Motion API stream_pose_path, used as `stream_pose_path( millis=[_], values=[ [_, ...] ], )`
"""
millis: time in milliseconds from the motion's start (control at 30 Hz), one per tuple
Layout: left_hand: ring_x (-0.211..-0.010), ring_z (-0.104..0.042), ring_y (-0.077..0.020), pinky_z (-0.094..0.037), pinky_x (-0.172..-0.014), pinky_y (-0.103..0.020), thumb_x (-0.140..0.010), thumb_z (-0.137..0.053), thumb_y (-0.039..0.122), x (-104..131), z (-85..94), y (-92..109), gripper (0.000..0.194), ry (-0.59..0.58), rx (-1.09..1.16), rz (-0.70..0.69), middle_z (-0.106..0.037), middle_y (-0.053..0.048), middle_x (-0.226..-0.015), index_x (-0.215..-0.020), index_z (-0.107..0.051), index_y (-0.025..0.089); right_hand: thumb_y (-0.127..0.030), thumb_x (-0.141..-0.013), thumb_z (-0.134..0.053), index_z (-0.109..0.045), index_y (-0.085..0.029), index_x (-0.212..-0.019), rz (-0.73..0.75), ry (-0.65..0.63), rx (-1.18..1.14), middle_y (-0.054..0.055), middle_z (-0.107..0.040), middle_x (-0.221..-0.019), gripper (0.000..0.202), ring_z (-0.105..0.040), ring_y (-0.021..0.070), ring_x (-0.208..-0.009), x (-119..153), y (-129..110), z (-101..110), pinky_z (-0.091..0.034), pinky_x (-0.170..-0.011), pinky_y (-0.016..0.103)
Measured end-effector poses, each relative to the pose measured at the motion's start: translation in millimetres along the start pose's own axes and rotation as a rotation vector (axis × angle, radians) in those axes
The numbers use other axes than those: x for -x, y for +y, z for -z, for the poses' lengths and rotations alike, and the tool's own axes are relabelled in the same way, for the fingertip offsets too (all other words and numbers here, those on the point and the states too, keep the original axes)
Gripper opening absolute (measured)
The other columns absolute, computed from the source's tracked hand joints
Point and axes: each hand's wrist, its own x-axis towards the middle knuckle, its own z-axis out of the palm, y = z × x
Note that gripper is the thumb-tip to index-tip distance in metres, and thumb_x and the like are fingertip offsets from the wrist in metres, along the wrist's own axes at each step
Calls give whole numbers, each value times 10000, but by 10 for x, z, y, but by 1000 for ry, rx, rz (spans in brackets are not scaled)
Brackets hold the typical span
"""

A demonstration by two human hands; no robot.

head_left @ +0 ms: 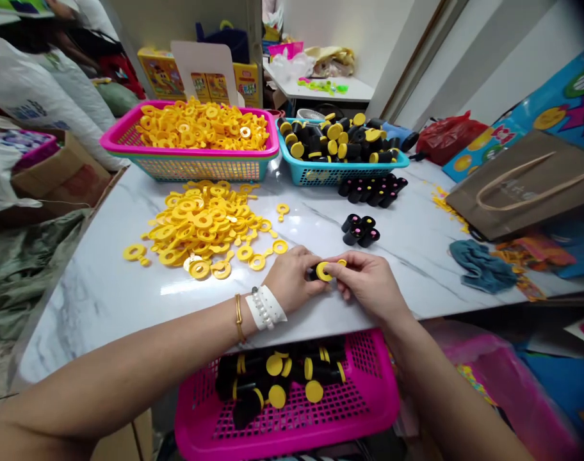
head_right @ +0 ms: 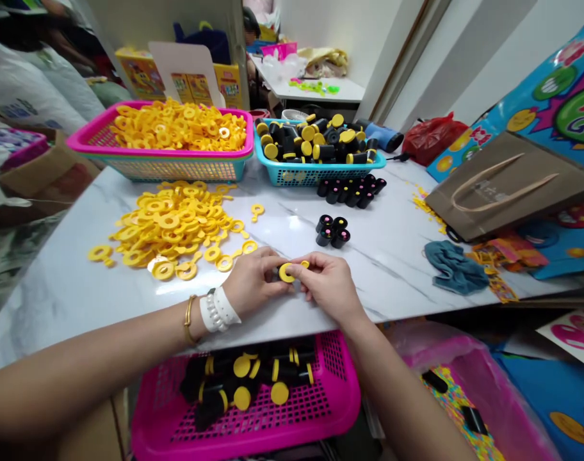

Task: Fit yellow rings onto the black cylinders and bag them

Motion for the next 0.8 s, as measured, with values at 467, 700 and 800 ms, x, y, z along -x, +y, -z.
stream_pose_path(
  millis=[467,700,800],
  values=[
    [-533,-527,-109,-325,-546,-235,-738,-733,246,-36,1,-7,108,-114,66,69,-613,32,-563,-829,-737,189,-400,-773,-747,-650,-153,-781,-32,13,39,-19,-581,-468,265,-466,75,-338,-8,-26,-17,-350,-317,171],
    [-497,-565,-119,-388,-524,-227,-819,-643,445,-28,95,67,314,-195,235,197,-617,9,-533,-918,-719,157,-422,-827,-694,-546,-193,-831,-5,-79,42,-79,-508,-427,274,-434,71,-321,19,-9,-23,-329,-322,156],
    [-440,-555,-102,-397,-471,-206,-916,-501,453,-74,120,75,344,-268,441,351,-614,8,-545,-920,-669,153,-423,-858,-662,-511,-202,-828,-35,-140,-21,-90,-495,-416,269,-418,67,-309,-10,33,-13,-319,-326,151]
  ],
)
